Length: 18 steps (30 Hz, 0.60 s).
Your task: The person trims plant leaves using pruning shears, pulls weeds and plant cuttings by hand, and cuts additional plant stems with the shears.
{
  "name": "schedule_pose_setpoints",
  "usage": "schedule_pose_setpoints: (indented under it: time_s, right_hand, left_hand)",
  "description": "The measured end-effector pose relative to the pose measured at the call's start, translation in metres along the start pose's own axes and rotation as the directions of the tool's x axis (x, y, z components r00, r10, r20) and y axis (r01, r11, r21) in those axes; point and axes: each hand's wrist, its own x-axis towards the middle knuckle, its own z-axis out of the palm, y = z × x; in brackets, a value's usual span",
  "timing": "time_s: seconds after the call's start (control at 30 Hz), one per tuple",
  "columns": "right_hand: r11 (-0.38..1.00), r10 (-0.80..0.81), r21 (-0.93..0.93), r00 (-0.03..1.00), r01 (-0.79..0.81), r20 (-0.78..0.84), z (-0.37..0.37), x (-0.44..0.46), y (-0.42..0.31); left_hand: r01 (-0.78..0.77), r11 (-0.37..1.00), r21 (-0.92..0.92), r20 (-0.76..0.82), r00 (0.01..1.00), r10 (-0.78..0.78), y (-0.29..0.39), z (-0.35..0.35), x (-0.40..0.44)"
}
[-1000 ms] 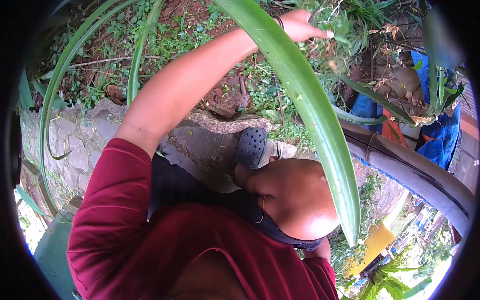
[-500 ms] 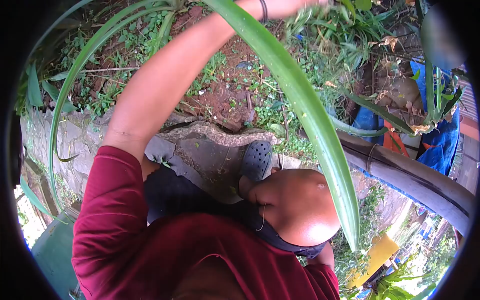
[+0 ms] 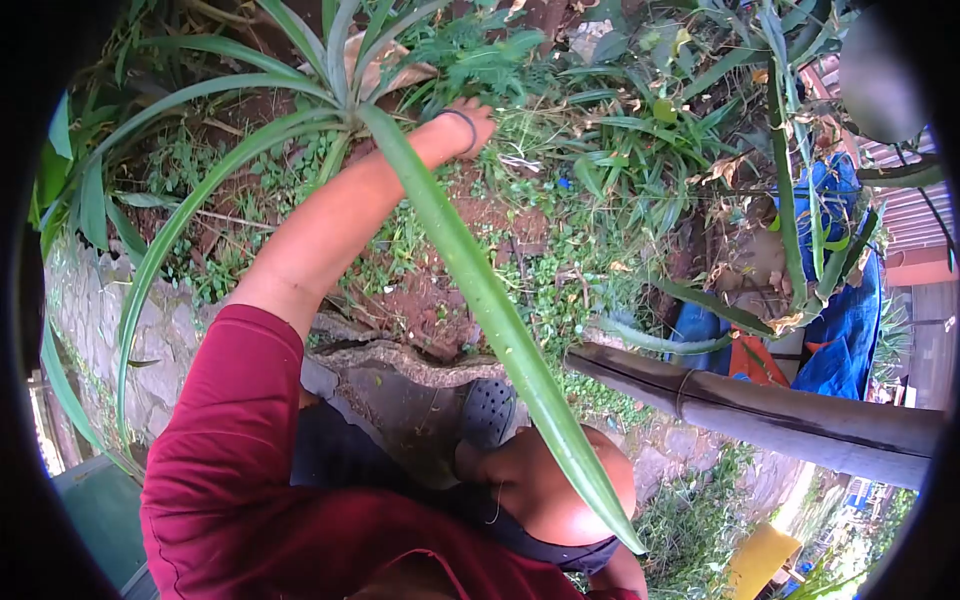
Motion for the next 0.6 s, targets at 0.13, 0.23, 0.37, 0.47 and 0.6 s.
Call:
schedule_pose_setpoints:
  time_s: [0.13, 0.23, 0.37, 0.47, 0.6]
  right_hand:
    - [1.000, -0.002, 0.018, 1.000, 0.002, 0.008, -0.002, 0.003, 0.002]
    - [0.999, -0.007, 0.042, 1.000, 0.006, 0.023, -0.007, 0.011, 0.001]
    - [0.998, -0.019, 0.061, 0.999, 0.016, 0.038, -0.006, 0.009, 0.001]
    - [0.997, -0.029, 0.074, 0.998, 0.026, 0.049, -0.002, 0.004, 0.001]
    - [0.995, -0.035, 0.091, 0.997, 0.029, 0.071, 0.004, -0.004, 0.007]
  left_hand:
    - [0.159, 0.981, -0.111, 0.048, 0.987, -0.155, -0.020, 0.019, 0.006]
    - [0.200, 0.977, -0.069, 0.063, 0.979, -0.196, -0.019, 0.012, -0.008]
    - [0.137, 0.986, -0.095, 0.029, 0.990, -0.135, -0.008, 0.021, -0.008]
    - [0.206, 0.900, -0.385, 0.106, 0.978, -0.179, -0.005, 0.027, -0.021]
    - [0.213, 0.744, -0.633, 0.006, 0.963, -0.270, 0.001, 0.071, -0.013]
